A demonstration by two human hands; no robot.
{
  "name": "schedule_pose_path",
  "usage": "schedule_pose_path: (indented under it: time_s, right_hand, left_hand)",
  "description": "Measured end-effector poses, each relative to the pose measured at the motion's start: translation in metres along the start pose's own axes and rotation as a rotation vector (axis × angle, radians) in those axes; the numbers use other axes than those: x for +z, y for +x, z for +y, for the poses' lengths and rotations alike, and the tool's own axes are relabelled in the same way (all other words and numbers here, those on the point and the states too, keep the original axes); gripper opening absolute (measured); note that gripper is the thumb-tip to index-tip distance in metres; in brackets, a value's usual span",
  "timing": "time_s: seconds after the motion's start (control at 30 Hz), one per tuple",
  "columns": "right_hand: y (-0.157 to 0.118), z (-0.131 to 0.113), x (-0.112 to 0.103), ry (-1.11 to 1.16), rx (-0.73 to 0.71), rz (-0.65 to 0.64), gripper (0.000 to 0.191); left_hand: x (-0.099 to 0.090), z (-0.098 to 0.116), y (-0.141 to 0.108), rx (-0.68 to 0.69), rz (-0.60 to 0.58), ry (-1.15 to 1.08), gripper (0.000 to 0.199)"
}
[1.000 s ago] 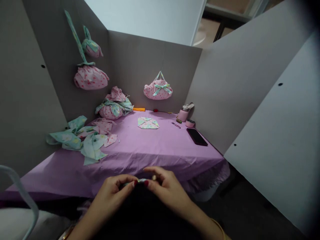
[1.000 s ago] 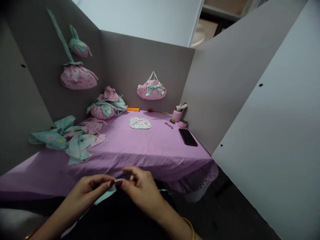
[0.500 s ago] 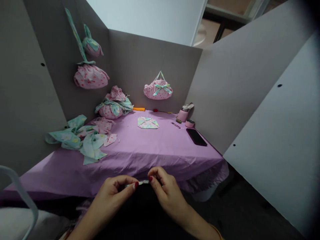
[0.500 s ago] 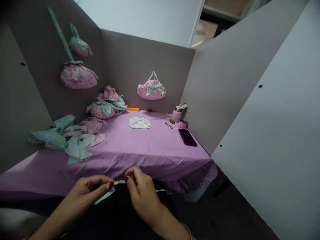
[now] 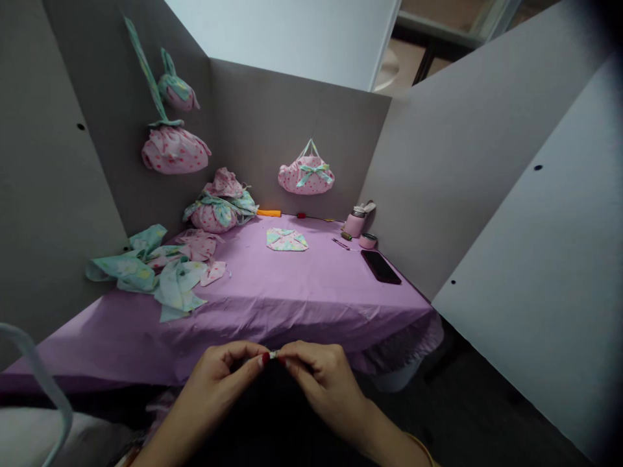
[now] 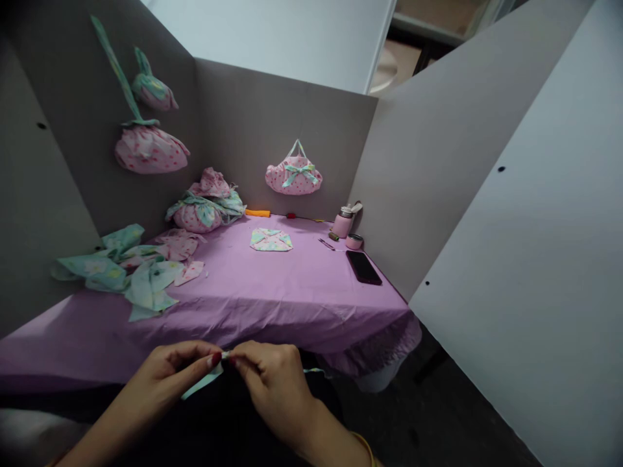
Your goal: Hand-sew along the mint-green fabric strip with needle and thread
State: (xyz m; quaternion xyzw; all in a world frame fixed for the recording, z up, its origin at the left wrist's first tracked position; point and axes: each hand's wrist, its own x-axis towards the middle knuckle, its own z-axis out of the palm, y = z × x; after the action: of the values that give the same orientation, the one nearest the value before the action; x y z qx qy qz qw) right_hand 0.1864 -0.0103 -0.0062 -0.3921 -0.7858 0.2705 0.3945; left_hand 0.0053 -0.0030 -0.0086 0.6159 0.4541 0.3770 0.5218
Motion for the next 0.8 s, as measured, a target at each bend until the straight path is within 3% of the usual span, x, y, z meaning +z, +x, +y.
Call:
schedule_pose_path:
  time_s: [0.4,0.8]
  right_hand:
    - [0.0019,-0.0057,-0.0029,-0.012,0.041,-0.034,0.024]
    - [-0.001,-0.0049,-0.0012,-0.079,0.055,-0.059,0.026]
  left_hand:
    - [-0.0001,0.0044,-0.0012,0.053,-0.01,0.12,0.022]
    - [0.0007,0.0058,0.0002,0.201,0.024,0.332,0.019]
